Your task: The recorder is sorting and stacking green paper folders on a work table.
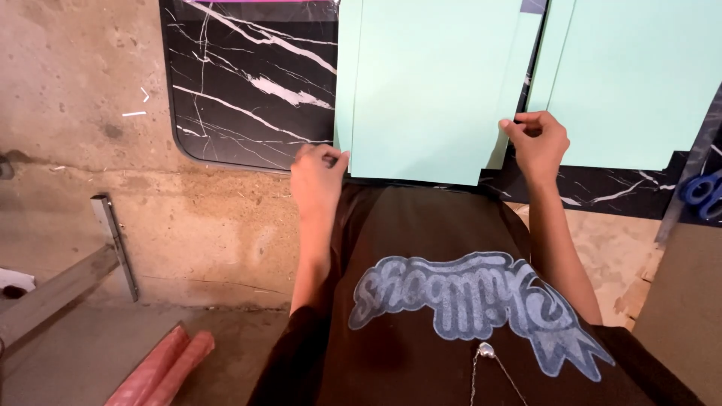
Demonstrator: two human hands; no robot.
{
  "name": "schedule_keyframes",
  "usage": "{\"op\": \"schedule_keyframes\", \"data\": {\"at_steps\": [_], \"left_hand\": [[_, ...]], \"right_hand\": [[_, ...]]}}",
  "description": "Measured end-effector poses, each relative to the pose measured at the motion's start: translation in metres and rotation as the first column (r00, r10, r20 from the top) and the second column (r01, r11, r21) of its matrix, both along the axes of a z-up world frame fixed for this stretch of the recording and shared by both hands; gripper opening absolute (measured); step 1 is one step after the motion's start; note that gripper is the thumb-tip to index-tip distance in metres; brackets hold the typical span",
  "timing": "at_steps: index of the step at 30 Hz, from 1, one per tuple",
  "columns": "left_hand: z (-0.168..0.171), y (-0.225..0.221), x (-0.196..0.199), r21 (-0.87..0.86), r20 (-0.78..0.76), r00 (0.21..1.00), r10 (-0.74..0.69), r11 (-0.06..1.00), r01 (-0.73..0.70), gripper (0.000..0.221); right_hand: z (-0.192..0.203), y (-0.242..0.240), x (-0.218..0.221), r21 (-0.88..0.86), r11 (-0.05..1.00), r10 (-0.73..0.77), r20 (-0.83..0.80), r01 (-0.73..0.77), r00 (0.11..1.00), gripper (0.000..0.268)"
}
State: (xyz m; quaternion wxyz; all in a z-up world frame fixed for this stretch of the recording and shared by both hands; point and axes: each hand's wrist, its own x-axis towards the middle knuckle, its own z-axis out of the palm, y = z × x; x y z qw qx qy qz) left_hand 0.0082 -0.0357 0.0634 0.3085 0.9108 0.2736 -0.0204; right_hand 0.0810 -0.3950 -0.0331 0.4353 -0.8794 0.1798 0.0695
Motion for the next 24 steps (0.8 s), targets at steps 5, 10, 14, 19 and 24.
{"op": "schedule_keyframes", "data": {"at_steps": [5,10,14,19,24], "left_hand": [[-0.051,0.012,-0.006,-0.078,0.166,0.986,-0.019,0.996,0.032,0.015],[-0.061,0.022,0.000,-0.299,0.086,0.990,0.111,0.951,-0.080,0.024],[-0.063,0.023,0.004,-0.341,0.073,0.992,0.107,0.937,-0.076,0.027],[-0.074,0.025,0.004,-0.291,0.068,0.993,0.094,0.954,-0.070,0.025],[-0.070,0.026,0.010,-0.254,0.009,0.994,0.105,0.962,-0.099,0.023]], "right_hand": [[0.004,0.002,0.001,0.004,1.000,-0.002,-0.009,0.002,1.000,0.027],[0.001,0.000,0.001,-0.003,1.000,0.013,-0.021,-0.013,1.000,0.027],[0.002,0.000,0.004,0.024,1.000,0.016,-0.025,-0.015,1.000,0.028],[-0.004,-0.001,0.005,0.005,1.000,0.014,-0.027,-0.014,1.000,0.028],[-0.007,0.001,0.007,0.010,1.000,-0.007,-0.021,0.007,1.000,0.029]]}}
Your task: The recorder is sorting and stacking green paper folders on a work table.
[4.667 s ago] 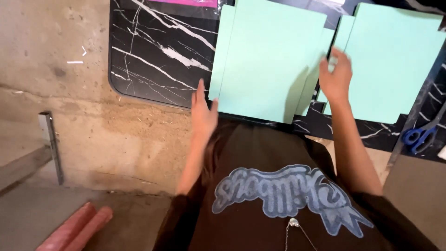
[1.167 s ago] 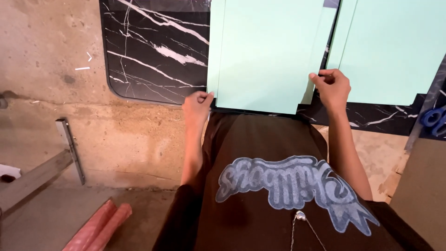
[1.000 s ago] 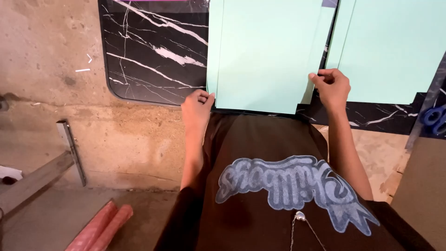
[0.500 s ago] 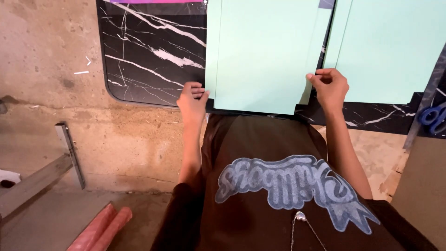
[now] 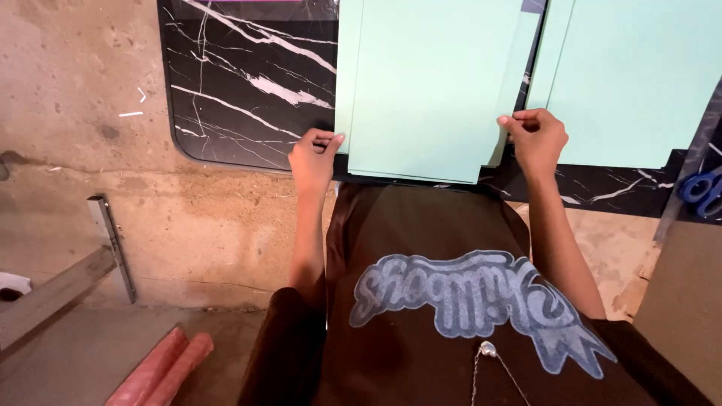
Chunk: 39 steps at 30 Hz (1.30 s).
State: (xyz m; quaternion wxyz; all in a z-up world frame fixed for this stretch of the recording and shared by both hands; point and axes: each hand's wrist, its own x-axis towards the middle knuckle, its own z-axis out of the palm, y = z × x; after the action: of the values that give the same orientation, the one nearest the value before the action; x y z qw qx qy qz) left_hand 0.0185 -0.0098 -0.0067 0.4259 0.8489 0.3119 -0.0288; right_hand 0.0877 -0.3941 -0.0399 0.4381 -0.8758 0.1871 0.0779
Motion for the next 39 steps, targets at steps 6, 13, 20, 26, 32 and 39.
{"op": "schedule_keyframes", "data": {"at_steps": [6,13,20,26,32,39], "left_hand": [[0.012,0.002,0.005,0.023,-0.075,0.997,-0.022,0.999,0.024,0.022],[0.011,0.003,0.006,0.022,-0.057,0.998,-0.040,0.999,0.041,0.020],[0.001,0.011,0.008,0.037,-0.060,0.993,-0.103,0.994,0.105,0.020],[-0.005,0.017,0.007,0.003,-0.024,0.984,-0.178,0.984,0.178,0.018],[-0.001,0.015,0.011,-0.034,-0.091,0.983,-0.160,0.987,0.158,0.017],[0.005,0.018,0.016,-0.034,-0.129,0.974,-0.186,0.983,0.183,0.018]], "right_hand": [[0.005,0.003,0.000,-0.006,1.000,0.001,0.003,-0.001,1.000,0.028],[-0.004,0.000,-0.002,0.034,0.999,-0.027,0.049,0.026,0.998,0.029],[0.001,0.004,-0.004,0.032,0.999,-0.037,0.055,0.035,0.998,0.028],[-0.012,-0.002,-0.015,-0.015,1.000,0.022,0.103,-0.020,0.994,0.030],[-0.001,0.007,-0.034,0.006,0.998,0.062,0.135,-0.063,0.989,0.046],[0.003,0.011,-0.037,0.044,0.998,0.032,0.123,-0.037,0.992,0.049]]}}
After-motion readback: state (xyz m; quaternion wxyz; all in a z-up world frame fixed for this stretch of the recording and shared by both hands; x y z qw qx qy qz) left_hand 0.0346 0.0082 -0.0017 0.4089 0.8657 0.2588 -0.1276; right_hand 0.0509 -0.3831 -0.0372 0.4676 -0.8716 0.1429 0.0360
